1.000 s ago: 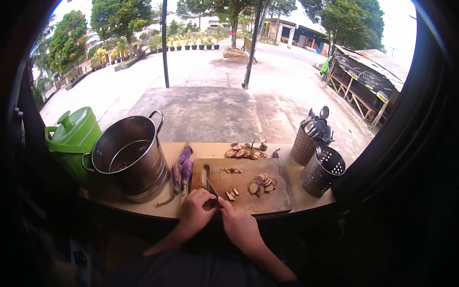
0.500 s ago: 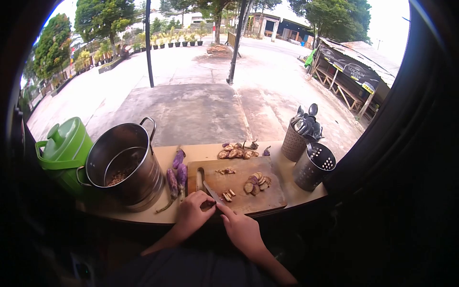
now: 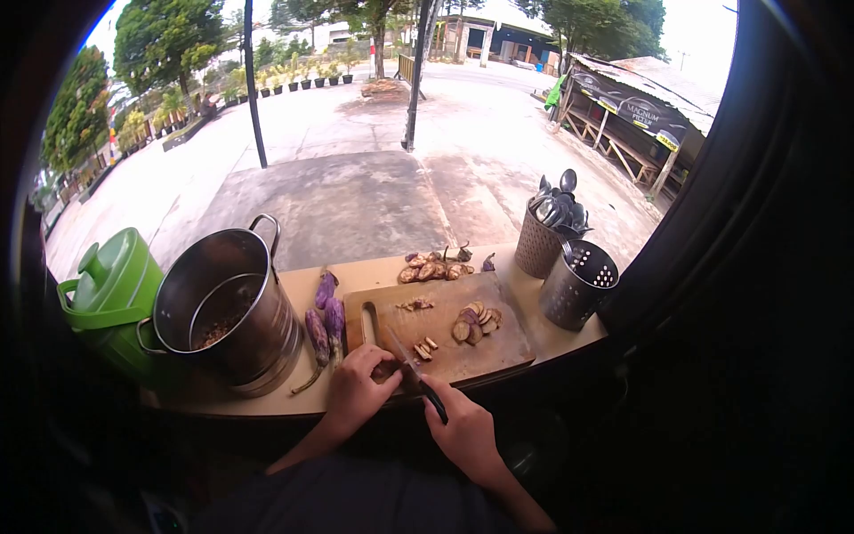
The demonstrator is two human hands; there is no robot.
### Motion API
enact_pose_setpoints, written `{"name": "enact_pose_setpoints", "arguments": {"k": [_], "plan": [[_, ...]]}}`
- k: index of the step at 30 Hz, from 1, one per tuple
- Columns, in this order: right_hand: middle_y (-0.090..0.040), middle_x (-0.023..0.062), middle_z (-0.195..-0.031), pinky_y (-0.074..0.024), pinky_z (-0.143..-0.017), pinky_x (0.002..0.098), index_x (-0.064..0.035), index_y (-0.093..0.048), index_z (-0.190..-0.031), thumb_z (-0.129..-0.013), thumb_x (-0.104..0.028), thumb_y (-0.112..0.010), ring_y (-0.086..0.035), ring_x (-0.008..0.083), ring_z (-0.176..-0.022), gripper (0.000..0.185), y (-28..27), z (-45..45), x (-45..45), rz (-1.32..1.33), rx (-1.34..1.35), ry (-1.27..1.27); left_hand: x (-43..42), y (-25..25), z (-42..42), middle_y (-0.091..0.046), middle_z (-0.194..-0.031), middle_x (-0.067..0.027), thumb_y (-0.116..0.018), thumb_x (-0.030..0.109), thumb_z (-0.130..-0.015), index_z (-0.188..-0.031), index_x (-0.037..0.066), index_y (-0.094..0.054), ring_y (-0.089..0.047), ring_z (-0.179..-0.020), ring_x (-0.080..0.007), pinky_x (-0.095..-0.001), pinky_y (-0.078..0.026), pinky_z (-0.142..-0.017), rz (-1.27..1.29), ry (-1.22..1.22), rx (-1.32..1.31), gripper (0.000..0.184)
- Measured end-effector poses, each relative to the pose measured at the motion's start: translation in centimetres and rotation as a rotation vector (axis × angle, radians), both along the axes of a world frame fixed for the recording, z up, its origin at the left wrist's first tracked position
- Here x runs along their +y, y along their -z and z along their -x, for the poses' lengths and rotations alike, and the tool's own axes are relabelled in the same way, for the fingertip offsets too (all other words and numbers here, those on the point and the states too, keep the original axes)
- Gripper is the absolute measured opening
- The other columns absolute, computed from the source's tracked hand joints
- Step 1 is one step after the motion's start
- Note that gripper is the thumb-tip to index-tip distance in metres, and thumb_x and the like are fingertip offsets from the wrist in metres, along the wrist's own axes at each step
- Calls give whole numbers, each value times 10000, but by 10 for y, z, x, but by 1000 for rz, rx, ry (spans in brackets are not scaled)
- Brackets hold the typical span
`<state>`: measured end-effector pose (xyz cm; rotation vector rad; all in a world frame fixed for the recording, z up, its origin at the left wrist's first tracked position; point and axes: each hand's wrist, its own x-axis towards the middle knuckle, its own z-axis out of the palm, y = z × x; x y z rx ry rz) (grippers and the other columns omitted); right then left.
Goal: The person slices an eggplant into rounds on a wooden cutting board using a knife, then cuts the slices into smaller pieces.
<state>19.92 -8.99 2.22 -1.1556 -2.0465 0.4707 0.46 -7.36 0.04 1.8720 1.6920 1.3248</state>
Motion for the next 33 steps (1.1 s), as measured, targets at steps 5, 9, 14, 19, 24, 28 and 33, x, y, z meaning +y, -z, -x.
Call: {"name": "enact_pose_setpoints", "arguments": {"k": [5,9,14,19,24,28,33], "plan": [[-723,153,-1027,-572,-724,398,-96,-649,-1240,-914,-152,-690,-714,337,-883,334,9,2,-2,-46,20,6,2,6,1,-656,-886,-70,-783,131,-789,-927,55,-696,-673,-848,-257,-379,-538,-753,-10,-9,33,181],[-728,165,-1004,-573,-721,397,-72,-677,-1192,-924,-153,-700,-718,336,-879,280,14,4,0,-90,48,0,2,5,1,-656,-885,-79,-786,86,-767,-920,35,-692,-672,-812,-249,-353,-543,-726,-58,-7,46,187],[-727,184,-988,-571,-712,404,-58,-680,-1185,-948,-157,-684,-715,352,-874,257,19,13,8,-56,88,5,2,2,1,-656,-886,-80,-781,99,-776,-920,36,-699,-667,-855,-268,-370,-536,-759,-57,9,36,177],[-722,198,-983,-564,-709,420,-51,-678,-1191,-951,-161,-683,-709,374,-880,264,16,23,14,-37,107,33,2,1,0,-654,-881,-77,-778,108,-783,-914,41,-703,-664,-858,-266,-374,-531,-755,-54,7,37,165],[-715,223,-988,-558,-720,394,-23,-659,-1208,-958,-158,-689,-718,373,-889,286,10,13,10,120,177,-17,3,3,1,-650,-880,-71,-777,109,-785,-906,48,-701,-661,-858,-260,-369,-528,-752,-58,7,54,155],[-716,225,-974,-547,-698,370,-19,-650,-1219,-963,-157,-687,-733,341,-838,293,2,12,9,267,185,14,3,3,1,-649,-886,-71,-781,118,-781,-918,57,-701,-660,-865,-263,-373,-528,-758,-70,24,72,169],[-697,214,-852,-526,-659,355,-38,-652,-1229,-966,-149,-683,-705,299,-722,287,5,14,8,287,211,42,3,7,0,-650,-902,-74,-789,136,-768,-931,62,-696,-660,-884,-272,-385,-526,-781,-82,-1,85,202]]}}
